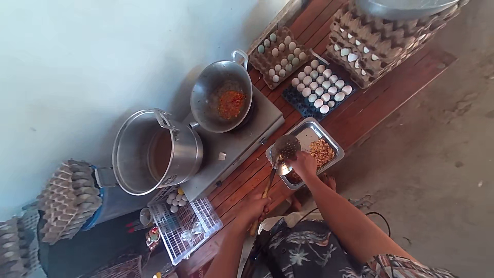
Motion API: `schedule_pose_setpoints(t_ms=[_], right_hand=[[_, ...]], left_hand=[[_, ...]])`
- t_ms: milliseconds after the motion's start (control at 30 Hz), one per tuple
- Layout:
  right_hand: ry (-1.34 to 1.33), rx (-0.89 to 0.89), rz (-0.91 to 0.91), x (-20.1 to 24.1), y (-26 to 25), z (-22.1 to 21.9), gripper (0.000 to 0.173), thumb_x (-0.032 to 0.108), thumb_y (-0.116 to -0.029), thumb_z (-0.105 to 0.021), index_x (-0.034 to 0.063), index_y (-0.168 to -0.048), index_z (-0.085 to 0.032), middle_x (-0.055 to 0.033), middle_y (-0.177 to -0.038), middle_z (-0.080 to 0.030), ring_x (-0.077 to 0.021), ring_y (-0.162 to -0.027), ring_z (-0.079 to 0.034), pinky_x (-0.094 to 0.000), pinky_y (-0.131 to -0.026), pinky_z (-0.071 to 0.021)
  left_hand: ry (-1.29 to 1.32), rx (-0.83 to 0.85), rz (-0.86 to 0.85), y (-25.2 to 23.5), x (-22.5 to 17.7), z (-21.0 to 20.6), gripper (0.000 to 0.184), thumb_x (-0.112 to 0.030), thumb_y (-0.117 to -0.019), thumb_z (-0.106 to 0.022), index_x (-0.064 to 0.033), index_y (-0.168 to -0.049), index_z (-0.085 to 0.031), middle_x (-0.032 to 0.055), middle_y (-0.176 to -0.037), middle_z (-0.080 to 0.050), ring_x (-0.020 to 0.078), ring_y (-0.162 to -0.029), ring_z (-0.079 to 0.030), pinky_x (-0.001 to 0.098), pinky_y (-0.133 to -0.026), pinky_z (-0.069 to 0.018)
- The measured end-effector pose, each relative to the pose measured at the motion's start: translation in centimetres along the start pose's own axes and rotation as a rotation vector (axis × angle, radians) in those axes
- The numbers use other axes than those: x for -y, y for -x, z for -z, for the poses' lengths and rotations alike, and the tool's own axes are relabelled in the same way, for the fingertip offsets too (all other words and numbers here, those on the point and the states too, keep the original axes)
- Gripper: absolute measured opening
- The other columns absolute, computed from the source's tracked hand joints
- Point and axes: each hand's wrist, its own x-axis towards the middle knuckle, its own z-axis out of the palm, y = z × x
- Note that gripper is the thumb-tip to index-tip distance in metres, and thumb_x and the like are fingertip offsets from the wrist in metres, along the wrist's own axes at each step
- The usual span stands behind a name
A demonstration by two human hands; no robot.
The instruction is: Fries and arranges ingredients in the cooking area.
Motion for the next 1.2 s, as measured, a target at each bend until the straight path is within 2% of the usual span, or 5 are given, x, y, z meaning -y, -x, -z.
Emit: schedule_pose_setpoints(t_ms=[167,367,600,833,1200], right_hand=[[-0.206,-0.152,-0.138,-1.9,-1.0,1.1,0.042,0.042,-0.1063,-0.054,0.0035,-0.108,-0.071,-0.0202,-0.111,-0.071,-0.0394,-0.110,-0.067,-0.0617,-0.094,-0.0499],[-0.236,-0.197,-0.043,-1.1,-1.3,0.0,0.029,0.016,-0.1059,-0.049,0.0070,-0.126,-0.068,-0.0186,-0.129,-0.067,-0.0385,-0.120,-0.064,-0.0600,-0.099,-0.0505],[-0.303,-0.283,-0.005,-1.3,-2.7,-0.6,0.037,0.035,-0.0996,-0.067,0.0055,-0.122,-0.070,-0.0184,-0.118,-0.070,-0.0391,-0.112,-0.065,-0.0612,-0.093,-0.0510],[-0.202,-0.271,0.006,-1.3,-3.0,-0.7,0.023,0.025,-0.0991,-0.065,0.0071,-0.110,-0.076,-0.0175,-0.113,-0.072,-0.0389,-0.112,-0.066,-0.0617,-0.093,-0.0513],[-0.217,-0.078,-0.138,-3.4,-1.9,0.1,0.030,0.028,-0.1064,-0.056,0.0077,-0.116,-0.076,-0.0187,-0.119,-0.072,-0.0390,-0.118,-0.065,-0.0612,-0.102,-0.0473]], left_hand=[[0.028,-0.009,0.000,0.0,0.7,0.4,0.018,-0.024,-0.1101,-0.047,-0.0079,-0.118,-0.051,-0.0013,-0.067,-0.047,0.0062,-0.047,-0.044,0.0195,-0.043,-0.0407],[0.008,-0.013,0.019,-0.2,1.0,0.1,0.017,-0.023,-0.1101,-0.047,-0.0076,-0.116,-0.052,-0.0010,-0.067,-0.047,0.0064,-0.047,-0.045,0.0195,-0.043,-0.0404],[-0.029,-0.012,0.023,0.2,1.1,-0.1,0.018,-0.023,-0.1104,-0.045,-0.0070,-0.114,-0.051,-0.0003,-0.069,-0.048,0.0068,-0.047,-0.044,0.0202,-0.043,-0.0407],[-0.062,-0.002,0.027,0.0,0.7,-0.5,0.020,-0.024,-0.1100,-0.047,-0.0069,-0.119,-0.051,-0.0008,-0.069,-0.047,0.0066,-0.048,-0.044,0.0203,-0.045,-0.0404],[-0.101,-0.075,0.063,-0.3,0.5,0.7,0.020,-0.024,-0.1107,-0.045,-0.0064,-0.120,-0.050,-0.0005,-0.069,-0.047,0.0073,-0.049,-0.045,0.0211,-0.046,-0.0419]])
